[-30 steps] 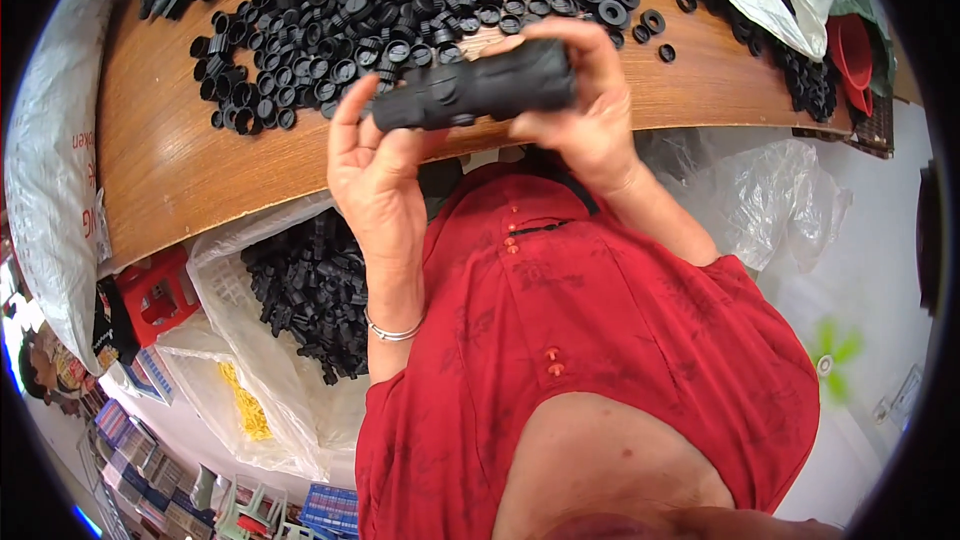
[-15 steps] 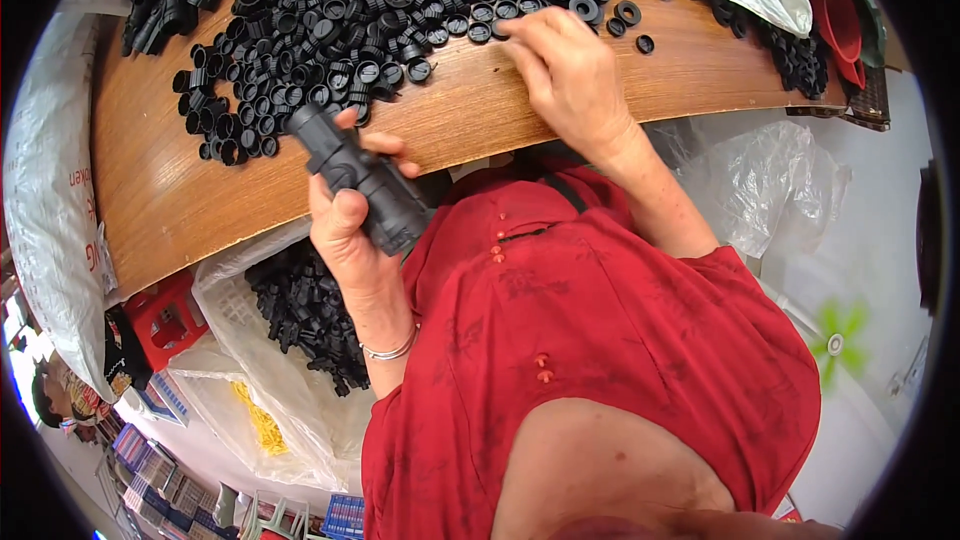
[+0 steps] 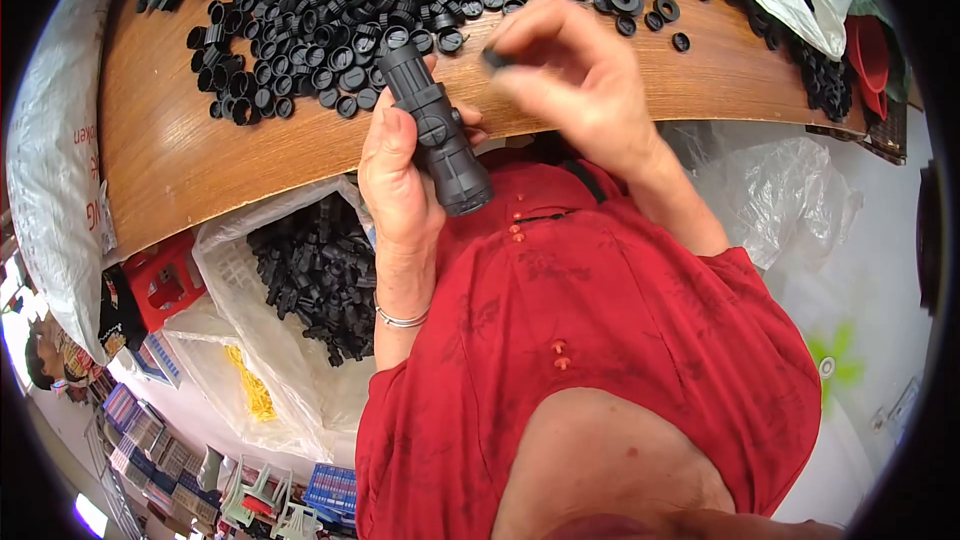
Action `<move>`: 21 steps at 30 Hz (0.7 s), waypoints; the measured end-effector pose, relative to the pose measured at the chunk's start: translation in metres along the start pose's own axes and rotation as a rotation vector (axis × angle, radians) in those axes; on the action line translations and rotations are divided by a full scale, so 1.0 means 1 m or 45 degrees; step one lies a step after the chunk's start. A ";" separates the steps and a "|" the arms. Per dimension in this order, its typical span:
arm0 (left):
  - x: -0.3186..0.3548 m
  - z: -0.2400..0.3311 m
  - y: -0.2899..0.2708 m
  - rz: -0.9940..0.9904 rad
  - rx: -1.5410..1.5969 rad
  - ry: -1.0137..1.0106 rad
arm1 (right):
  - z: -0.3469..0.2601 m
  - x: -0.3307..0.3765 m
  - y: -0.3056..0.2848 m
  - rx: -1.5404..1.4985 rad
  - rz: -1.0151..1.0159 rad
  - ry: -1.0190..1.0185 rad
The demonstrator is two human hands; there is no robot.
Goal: The person assembles plastic scopes by attaching caps and rings to the scope bodies by hand.
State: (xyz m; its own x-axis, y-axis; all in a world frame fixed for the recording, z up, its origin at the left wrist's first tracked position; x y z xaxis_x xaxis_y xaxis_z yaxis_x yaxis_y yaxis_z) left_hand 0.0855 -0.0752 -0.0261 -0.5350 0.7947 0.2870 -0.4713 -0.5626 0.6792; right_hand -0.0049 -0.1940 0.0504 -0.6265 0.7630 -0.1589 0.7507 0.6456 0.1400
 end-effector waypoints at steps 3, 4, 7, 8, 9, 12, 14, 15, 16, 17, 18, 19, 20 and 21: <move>0.003 0.007 0.005 0.040 -0.067 0.115 | -0.022 0.024 0.040 0.395 -0.264 -0.278; 0.004 0.013 0.007 0.061 -0.166 0.171 | -0.021 0.025 0.042 0.393 -0.266 -0.277; 0.010 0.023 0.012 0.127 -0.350 0.313 | -0.019 0.027 0.035 0.347 -0.151 -0.260; 0.013 0.029 0.011 0.167 -0.435 0.400 | -0.025 0.029 0.036 0.414 -0.170 -0.340; 0.013 0.030 0.011 0.170 -0.437 0.401 | -0.030 0.032 0.038 0.480 -0.188 -0.421; 0.013 0.030 0.013 0.167 -0.396 0.336 | -0.005 0.026 0.029 0.246 -0.163 -0.021; 0.014 0.033 0.016 0.127 -0.571 0.356 | 0.022 0.029 0.026 0.003 -0.120 0.361; 0.014 0.033 0.021 0.086 -0.747 0.372 | 0.022 0.031 0.027 -0.001 -0.174 0.335; 0.012 0.033 0.024 0.061 -0.666 0.302 | 0.021 0.032 0.029 -0.001 -0.224 0.303; 0.014 0.037 0.029 0.050 -0.668 0.307 | 0.020 0.033 0.032 0.000 -0.272 0.270; 0.018 0.040 0.030 0.114 -0.739 0.292 | 0.024 0.035 0.035 -0.017 -0.276 0.322; 0.015 0.040 0.030 0.160 -0.803 0.281 | 0.037 0.042 0.037 -0.174 -0.253 0.551; 0.013 0.038 0.023 0.164 -0.770 0.250 | 0.031 0.041 0.038 -0.104 -0.267 0.462; 0.013 0.041 0.019 0.226 -0.815 0.270 | 0.026 0.040 0.039 -0.029 -0.277 0.373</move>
State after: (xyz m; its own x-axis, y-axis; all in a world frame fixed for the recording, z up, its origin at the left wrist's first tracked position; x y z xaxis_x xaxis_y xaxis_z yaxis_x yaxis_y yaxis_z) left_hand 0.0982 -0.0656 0.0181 -0.7368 0.6534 0.1740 -0.6500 -0.7553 0.0840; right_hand 0.0044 -0.1393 0.0240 -0.8072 0.5820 0.0991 0.5902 0.7920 0.1563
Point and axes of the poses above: each hand's wrist, its own x-axis away from the middle knuckle, its own y-axis out of the palm, z = x × y, the point moved 10 cm from there along -x, towards the middle knuckle, and after that the axes turned 7 degrees about z, right-handed, at the moved point
